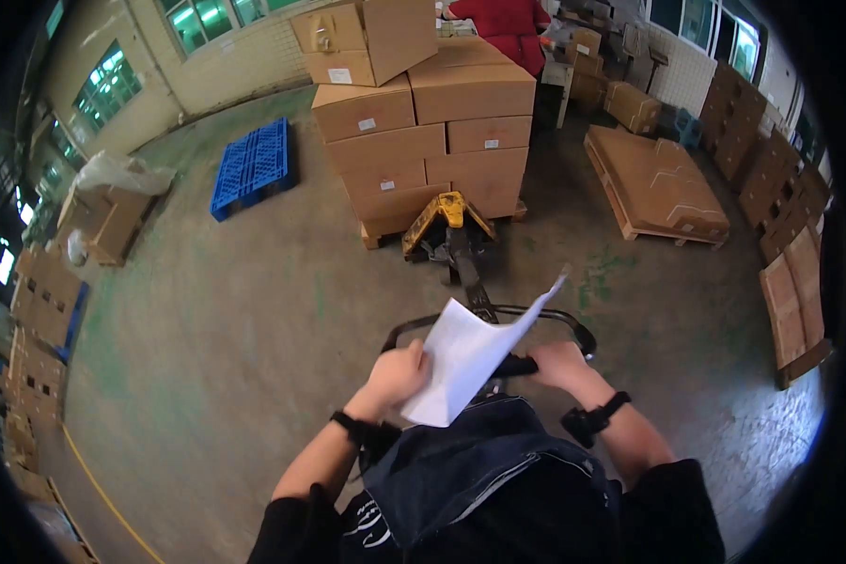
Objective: Move a pallet of boxes with a manual pallet jack and then apply a label to a box.
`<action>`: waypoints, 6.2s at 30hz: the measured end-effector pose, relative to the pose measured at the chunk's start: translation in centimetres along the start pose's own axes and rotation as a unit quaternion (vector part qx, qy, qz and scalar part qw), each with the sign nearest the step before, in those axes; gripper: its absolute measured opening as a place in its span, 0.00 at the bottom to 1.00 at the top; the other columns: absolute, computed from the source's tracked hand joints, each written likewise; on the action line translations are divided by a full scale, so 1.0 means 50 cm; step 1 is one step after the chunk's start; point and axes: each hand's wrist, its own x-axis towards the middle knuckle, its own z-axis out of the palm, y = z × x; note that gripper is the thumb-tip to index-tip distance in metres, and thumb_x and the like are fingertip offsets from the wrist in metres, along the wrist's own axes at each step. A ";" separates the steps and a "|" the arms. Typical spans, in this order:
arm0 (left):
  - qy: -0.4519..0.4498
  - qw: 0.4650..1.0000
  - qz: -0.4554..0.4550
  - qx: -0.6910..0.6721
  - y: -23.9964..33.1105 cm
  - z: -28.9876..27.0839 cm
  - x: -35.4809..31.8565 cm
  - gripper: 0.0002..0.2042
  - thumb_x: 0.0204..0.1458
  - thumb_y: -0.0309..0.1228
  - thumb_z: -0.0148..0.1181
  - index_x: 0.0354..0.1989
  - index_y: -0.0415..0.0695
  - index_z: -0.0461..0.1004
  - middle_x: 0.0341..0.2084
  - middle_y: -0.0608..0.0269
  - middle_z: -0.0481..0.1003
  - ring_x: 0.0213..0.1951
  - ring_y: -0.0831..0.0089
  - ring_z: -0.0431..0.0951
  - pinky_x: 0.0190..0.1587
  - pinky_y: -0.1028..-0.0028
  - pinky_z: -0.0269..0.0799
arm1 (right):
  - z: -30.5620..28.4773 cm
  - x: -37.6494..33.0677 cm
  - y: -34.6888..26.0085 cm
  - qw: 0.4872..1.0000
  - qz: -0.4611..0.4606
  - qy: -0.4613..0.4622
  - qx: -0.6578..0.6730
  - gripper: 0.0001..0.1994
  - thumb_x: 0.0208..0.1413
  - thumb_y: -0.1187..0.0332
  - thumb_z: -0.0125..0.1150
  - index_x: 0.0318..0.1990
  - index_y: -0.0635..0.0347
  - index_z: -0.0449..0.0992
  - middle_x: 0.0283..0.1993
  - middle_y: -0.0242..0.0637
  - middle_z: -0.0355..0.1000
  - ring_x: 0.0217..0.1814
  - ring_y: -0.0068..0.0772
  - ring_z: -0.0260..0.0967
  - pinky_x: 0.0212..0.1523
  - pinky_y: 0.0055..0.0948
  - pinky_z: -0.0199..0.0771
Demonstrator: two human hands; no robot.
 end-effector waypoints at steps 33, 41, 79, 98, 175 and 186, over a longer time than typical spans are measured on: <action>0.322 0.915 -0.205 -0.134 -0.354 -0.216 -0.822 0.04 0.50 0.24 0.51 0.29 0.37 0.63 0.14 0.59 0.61 0.19 0.76 0.59 0.23 0.75 0.60 | -0.019 -0.771 -0.005 0.860 0.168 0.477 -0.064 0.10 0.42 0.81 0.47 0.35 0.62 0.65 0.50 0.49 0.63 0.58 0.47 0.57 0.59 0.34 0.52; 0.292 0.909 -0.270 -0.121 -0.584 -0.224 -0.986 0.05 0.48 0.24 0.53 0.26 0.36 0.64 0.14 0.53 0.63 0.17 0.70 0.61 0.22 0.73 0.60 | 0.062 -0.862 0.060 0.751 0.244 0.613 0.015 0.18 0.56 0.70 0.37 0.55 0.61 0.62 0.64 0.46 0.50 0.67 0.39 0.43 0.66 0.31 0.37; 0.052 0.961 0.268 0.052 -1.135 -0.774 0.491 0.05 0.40 0.22 0.54 0.27 0.43 0.70 0.28 0.62 0.71 0.33 0.60 0.71 0.37 0.65 0.65 | -0.025 0.930 -0.655 0.500 0.159 0.127 0.842 0.13 0.56 0.62 0.52 0.44 0.59 0.69 0.38 0.32 0.69 0.38 0.25 0.68 0.39 0.22 0.68; -0.067 0.972 0.206 0.088 -1.117 -0.795 1.054 0.08 0.37 0.19 0.56 0.29 0.43 0.71 0.31 0.61 0.71 0.35 0.60 0.71 0.43 0.63 0.67 | -0.318 1.791 -0.314 0.204 0.206 0.456 0.841 0.13 0.53 0.72 0.55 0.46 0.60 0.68 0.39 0.33 0.68 0.41 0.27 0.66 0.43 0.28 0.70; -0.267 0.832 0.445 -0.197 -0.963 -0.760 1.346 0.05 0.44 0.21 0.56 0.31 0.42 0.72 0.25 0.63 0.69 0.29 0.66 0.70 0.32 0.70 0.66 | -0.463 1.571 -0.541 0.290 -0.279 0.199 0.894 0.22 0.46 0.62 0.64 0.43 0.65 0.63 0.37 0.39 0.68 0.37 0.29 0.69 0.39 0.28 0.69; 0.050 0.881 0.276 -0.380 -0.973 -0.708 1.398 0.07 0.56 0.26 0.43 0.41 0.37 0.61 0.24 0.60 0.67 0.24 0.77 0.63 0.27 0.81 0.60 | -0.063 1.703 -0.406 0.133 0.264 0.405 0.865 0.07 0.55 0.67 0.53 0.37 0.59 0.68 0.32 0.30 0.68 0.31 0.19 0.66 0.34 0.18 0.68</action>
